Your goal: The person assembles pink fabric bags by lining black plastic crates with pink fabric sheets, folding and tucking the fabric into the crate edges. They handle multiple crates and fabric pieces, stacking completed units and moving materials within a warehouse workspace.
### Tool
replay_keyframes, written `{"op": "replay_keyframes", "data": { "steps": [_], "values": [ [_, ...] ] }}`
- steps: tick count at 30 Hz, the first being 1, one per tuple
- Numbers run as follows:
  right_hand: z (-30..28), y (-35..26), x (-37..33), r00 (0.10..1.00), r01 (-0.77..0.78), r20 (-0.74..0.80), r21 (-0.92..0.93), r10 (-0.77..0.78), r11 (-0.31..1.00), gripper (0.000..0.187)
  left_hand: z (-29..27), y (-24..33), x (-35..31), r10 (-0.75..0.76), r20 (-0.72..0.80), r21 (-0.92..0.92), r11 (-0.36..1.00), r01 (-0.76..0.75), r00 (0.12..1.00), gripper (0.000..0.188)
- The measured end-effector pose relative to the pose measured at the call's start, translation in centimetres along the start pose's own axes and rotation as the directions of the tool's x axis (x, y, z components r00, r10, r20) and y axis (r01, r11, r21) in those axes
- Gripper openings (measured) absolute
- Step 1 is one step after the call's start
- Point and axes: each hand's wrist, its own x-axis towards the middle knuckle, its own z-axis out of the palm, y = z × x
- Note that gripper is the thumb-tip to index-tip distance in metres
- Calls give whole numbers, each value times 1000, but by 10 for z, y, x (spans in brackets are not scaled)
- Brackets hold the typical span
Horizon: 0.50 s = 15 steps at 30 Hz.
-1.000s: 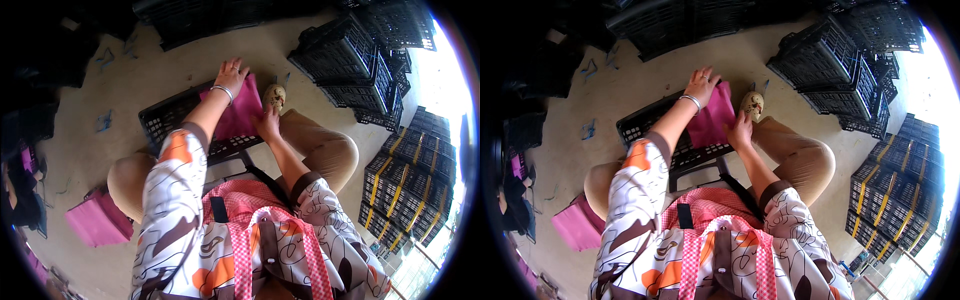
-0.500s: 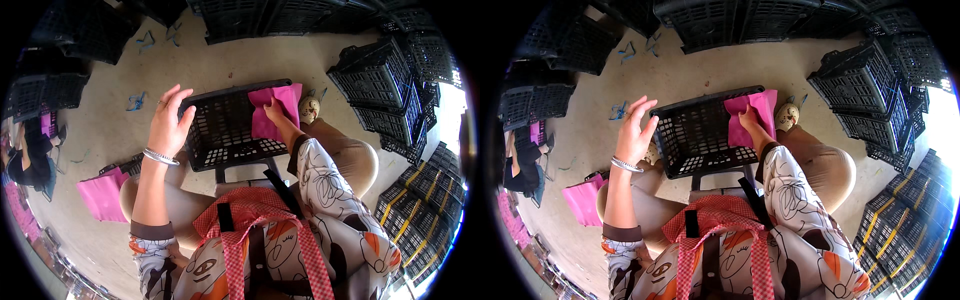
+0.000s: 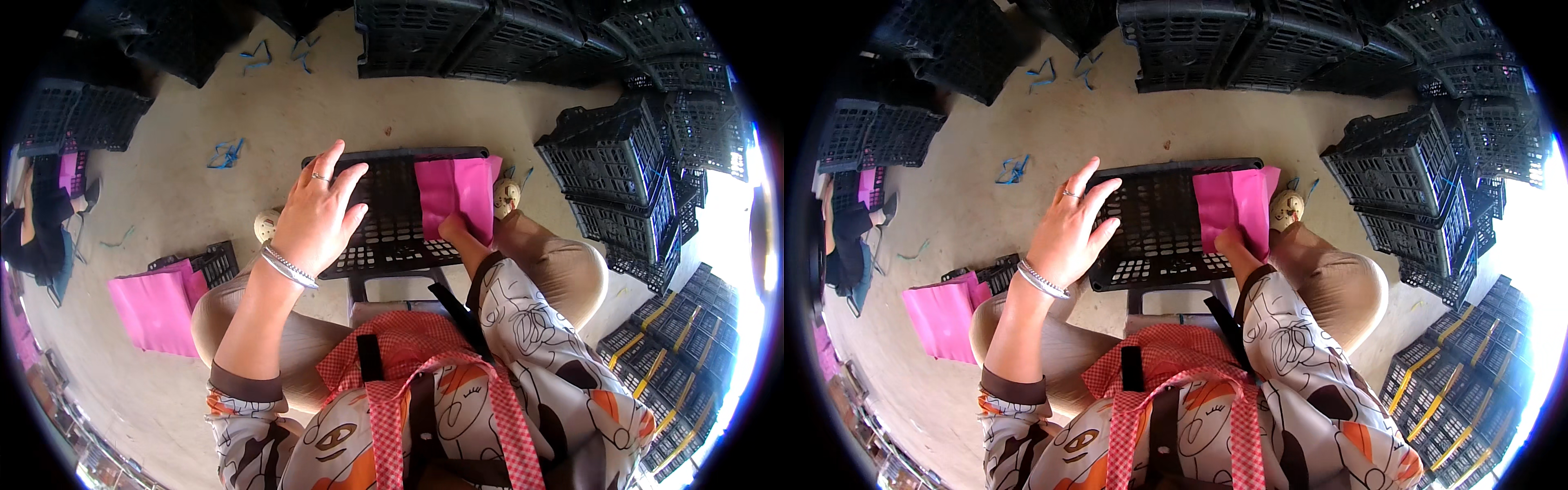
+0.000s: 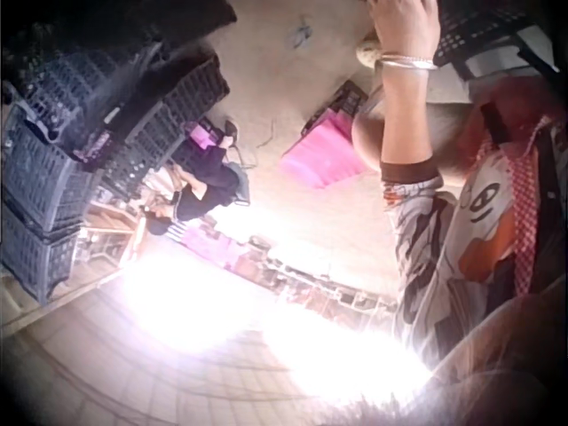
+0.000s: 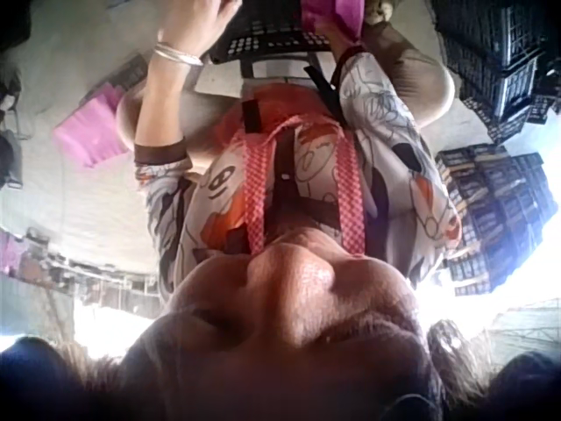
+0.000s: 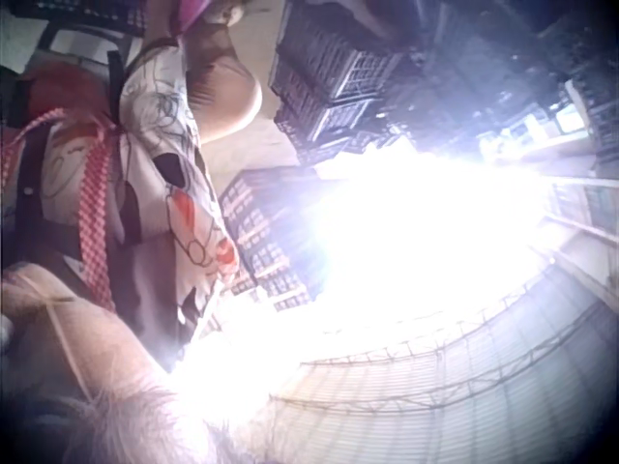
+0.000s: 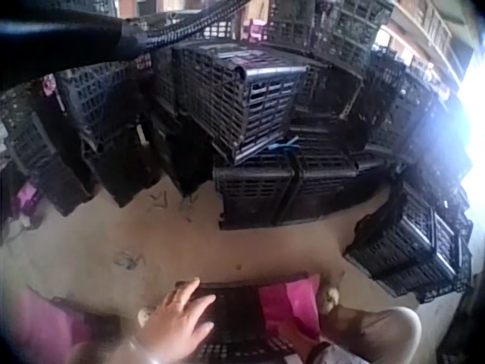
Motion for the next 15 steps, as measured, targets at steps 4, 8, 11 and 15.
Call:
{"op": "replay_keyframes", "data": {
  "steps": [4, 8, 11, 15],
  "values": [
    [4, 8, -10, 998, 3, -68, -65, -7, 998, 30, -2, 3, 3, 30, -8, 0, 1000, -30, 1000, 45],
    [-18, -1, -1, 1000, -29, 7, -31, 29, 999, 36, 1, 0, 4, 24, -39, -3, 1000, -24, 999, 45],
    [-38, -32, -1, 998, 33, -45, -30, -34, 999, 43, 2, -6, -3, 69, -150, -2, 998, -70, 986, 43],
    [-30, -13, 50, 955, 103, -297, 293, -12, 950, 68, 4, -4, 14, 124, -73, -103, 986, -131, 990, 42]
  ]
}}
